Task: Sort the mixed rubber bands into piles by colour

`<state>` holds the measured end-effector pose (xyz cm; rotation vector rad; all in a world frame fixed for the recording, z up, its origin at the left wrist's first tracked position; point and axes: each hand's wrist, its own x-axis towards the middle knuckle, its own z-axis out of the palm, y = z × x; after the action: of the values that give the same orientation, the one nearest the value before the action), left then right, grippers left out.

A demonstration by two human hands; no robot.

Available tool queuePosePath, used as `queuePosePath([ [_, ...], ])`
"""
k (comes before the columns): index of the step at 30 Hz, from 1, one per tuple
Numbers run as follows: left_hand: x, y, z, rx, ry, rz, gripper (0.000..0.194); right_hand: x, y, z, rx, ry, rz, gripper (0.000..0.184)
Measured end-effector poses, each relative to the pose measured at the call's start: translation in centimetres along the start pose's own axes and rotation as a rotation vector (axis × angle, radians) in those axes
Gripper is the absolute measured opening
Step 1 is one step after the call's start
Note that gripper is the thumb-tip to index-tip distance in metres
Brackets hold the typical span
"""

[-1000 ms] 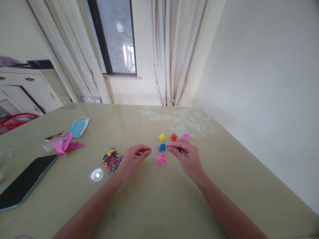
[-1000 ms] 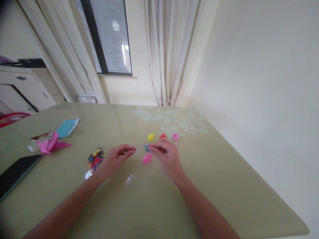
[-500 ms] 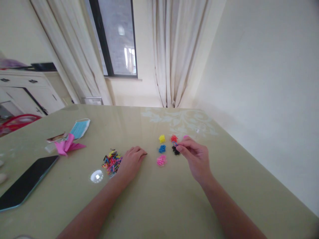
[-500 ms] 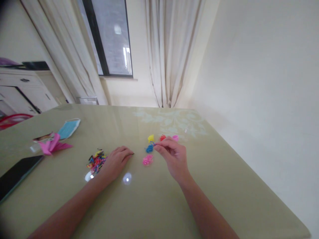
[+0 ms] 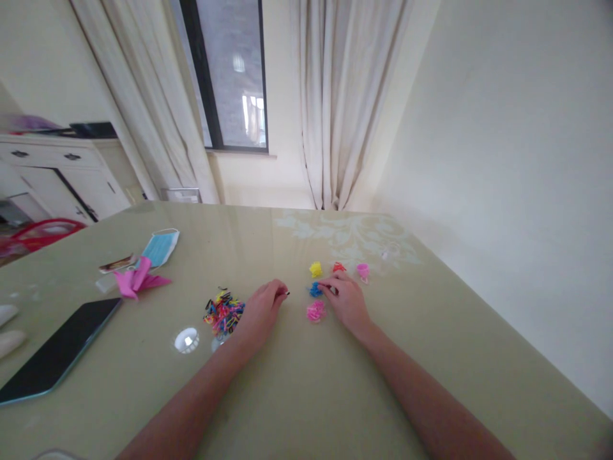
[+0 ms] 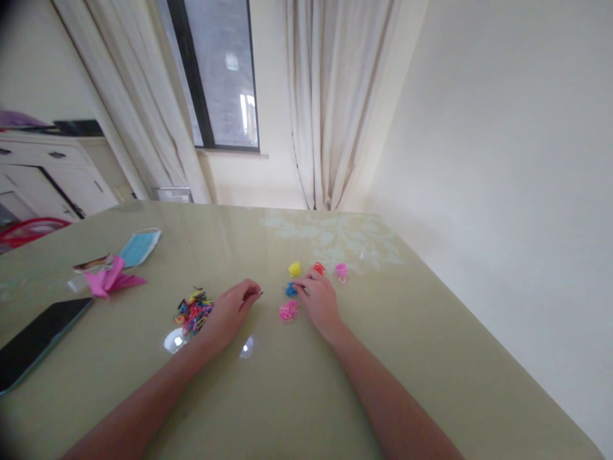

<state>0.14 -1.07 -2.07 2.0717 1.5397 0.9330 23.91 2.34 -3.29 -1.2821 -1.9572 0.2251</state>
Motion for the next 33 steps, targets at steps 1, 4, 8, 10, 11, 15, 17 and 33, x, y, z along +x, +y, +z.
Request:
queuePosePath([
  [1, 0.0, 0.0, 0.0, -0.049, 0.007, -0.004, 0.011, 0.0, 0.1, 0.1, -0.023, -0.006, 0.001, 0.019],
  [4, -0.1, 0.1, 0.2, -0.181, 0.003, 0.004, 0.011, -0.2, -0.3, -0.2, -0.035, -0.012, 0.010, 0.020],
  [8, -0.3, 0.6, 0.4, -0.318, -0.027, 0.006, 0.014, -1.0, -2.3, -1.1, 0.142, -0.055, 0.005, 0.018],
  [10, -0.5, 1.1, 0.3, -0.354, -0.044, -0.001, 0.018, -1.4, -3.4, -1.4, 0.228, -0.092, -0.013, 0.022],
  [11, -0.6, 1.3, 0.3, -0.362, -0.052, -0.004, 0.020, -1.5, -3.9, -1.5, 0.252, -0.103, -0.023, 0.021],
  [15, -1.1, 1.9, 0.2, -0.369, -0.078, 0.003, 0.022, -1.9, -5.0, -1.9, 0.281, -0.120, -0.039, 0.016],
  [17, -1.3, 1.9, 0.3, -0.367, -0.096, 0.010, 0.023, -2.0, -5.2, -2.0, 0.284, -0.121, -0.033, 0.015],
  [33, -0.2, -3.1, -3.8, 0.448, -0.108, -0.129, 0.023, -0.2, -3.6, -7.5, 0.823, 0.194, 0.263, 0.014],
])
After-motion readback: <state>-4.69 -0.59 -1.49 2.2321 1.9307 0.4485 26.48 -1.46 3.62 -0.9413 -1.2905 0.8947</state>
